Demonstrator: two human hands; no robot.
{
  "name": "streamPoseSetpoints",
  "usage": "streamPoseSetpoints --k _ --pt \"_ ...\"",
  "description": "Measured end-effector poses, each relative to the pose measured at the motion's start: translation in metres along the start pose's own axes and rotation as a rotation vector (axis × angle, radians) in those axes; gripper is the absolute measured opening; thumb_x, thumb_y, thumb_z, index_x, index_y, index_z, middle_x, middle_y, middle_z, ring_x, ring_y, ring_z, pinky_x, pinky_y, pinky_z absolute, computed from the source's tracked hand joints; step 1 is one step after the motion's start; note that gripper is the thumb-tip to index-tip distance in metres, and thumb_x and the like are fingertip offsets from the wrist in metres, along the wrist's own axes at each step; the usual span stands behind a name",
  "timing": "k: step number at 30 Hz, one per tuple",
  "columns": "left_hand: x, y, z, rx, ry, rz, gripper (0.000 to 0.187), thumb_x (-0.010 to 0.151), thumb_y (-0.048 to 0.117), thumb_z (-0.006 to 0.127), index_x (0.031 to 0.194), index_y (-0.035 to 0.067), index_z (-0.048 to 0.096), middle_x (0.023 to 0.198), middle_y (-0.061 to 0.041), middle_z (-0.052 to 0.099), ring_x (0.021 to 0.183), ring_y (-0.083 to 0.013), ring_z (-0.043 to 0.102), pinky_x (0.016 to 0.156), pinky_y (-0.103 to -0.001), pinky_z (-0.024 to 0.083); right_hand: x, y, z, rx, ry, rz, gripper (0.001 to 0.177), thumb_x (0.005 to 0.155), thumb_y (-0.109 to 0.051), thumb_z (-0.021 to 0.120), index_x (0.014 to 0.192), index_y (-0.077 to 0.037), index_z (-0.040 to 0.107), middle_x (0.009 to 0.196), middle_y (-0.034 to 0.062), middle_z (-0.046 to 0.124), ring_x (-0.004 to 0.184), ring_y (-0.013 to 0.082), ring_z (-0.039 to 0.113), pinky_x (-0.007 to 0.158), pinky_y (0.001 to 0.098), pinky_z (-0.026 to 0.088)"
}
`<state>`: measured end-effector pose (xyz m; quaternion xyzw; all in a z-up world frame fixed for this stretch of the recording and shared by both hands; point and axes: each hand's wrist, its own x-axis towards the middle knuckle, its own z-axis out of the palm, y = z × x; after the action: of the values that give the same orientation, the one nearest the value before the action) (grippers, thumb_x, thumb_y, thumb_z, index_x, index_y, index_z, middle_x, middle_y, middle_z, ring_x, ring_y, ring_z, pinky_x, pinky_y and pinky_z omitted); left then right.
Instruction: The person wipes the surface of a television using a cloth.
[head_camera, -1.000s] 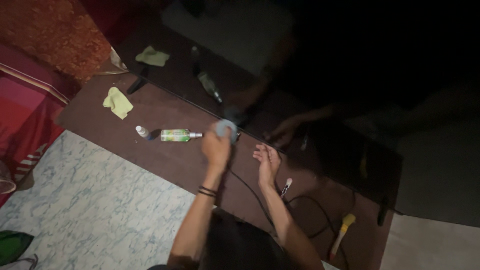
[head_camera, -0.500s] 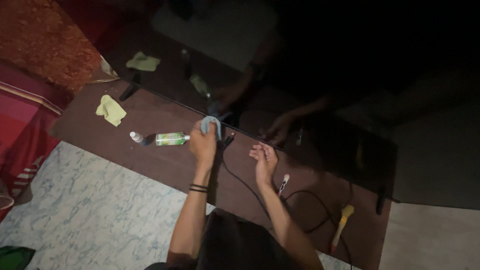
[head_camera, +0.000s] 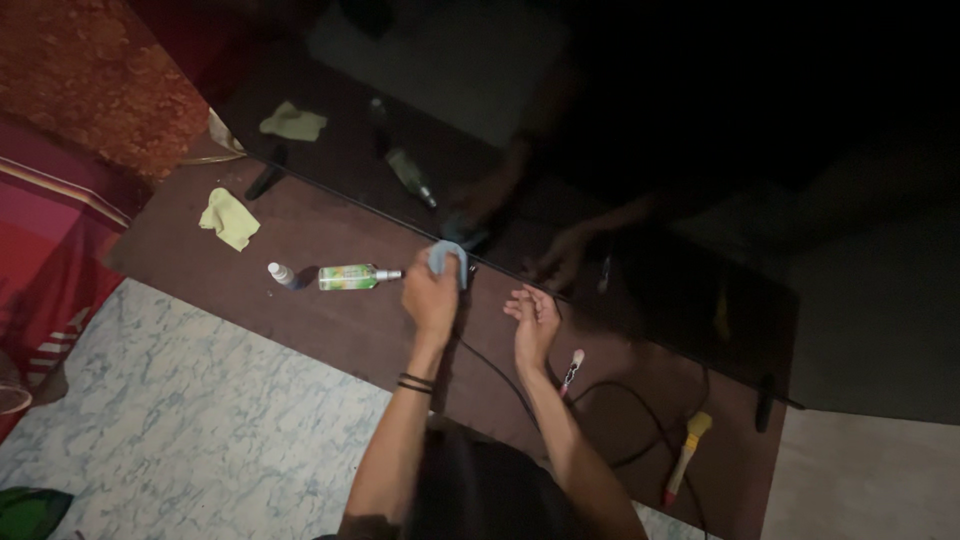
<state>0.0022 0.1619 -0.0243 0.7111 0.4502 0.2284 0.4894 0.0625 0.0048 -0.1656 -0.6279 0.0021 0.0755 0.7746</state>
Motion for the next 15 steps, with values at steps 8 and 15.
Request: streamPoseSetpoints --k 8,15 --pt "-0.03 -0.005 0.03 0.103 -0.109 0.202 0.038 0.09 0.038 0.067 0.111 0.007 0.074 0.094 -0.022 0.075 0.09 -0.0419 0.072 0.079 -0.05 0.054 0.002 0.01 -0.002 0.038 -0.002 -0.028 0.025 0.102 -0.014 0.06 0.12 0.004 0.06 0.103 0.0131 0.071 0.081 0.015 0.069 0.074 0.0308 0.061" --pt "-0.006 0.003 -0.003 0.088 -0.007 0.139 0.036 0.094 0.039 0.063 0.112 0.009 0.072 0.095 -0.019 0.076 0.088 -0.0399 0.073 0.078 -0.049 0.055 -0.003 -0.001 -0.001 0.021 0.008 -0.011 0.025 0.103 -0.014 0.061 0.119 0.005 0.062 0.102 0.0133 0.07 0.081 0.0154 0.069 0.074 0.0312 0.061"
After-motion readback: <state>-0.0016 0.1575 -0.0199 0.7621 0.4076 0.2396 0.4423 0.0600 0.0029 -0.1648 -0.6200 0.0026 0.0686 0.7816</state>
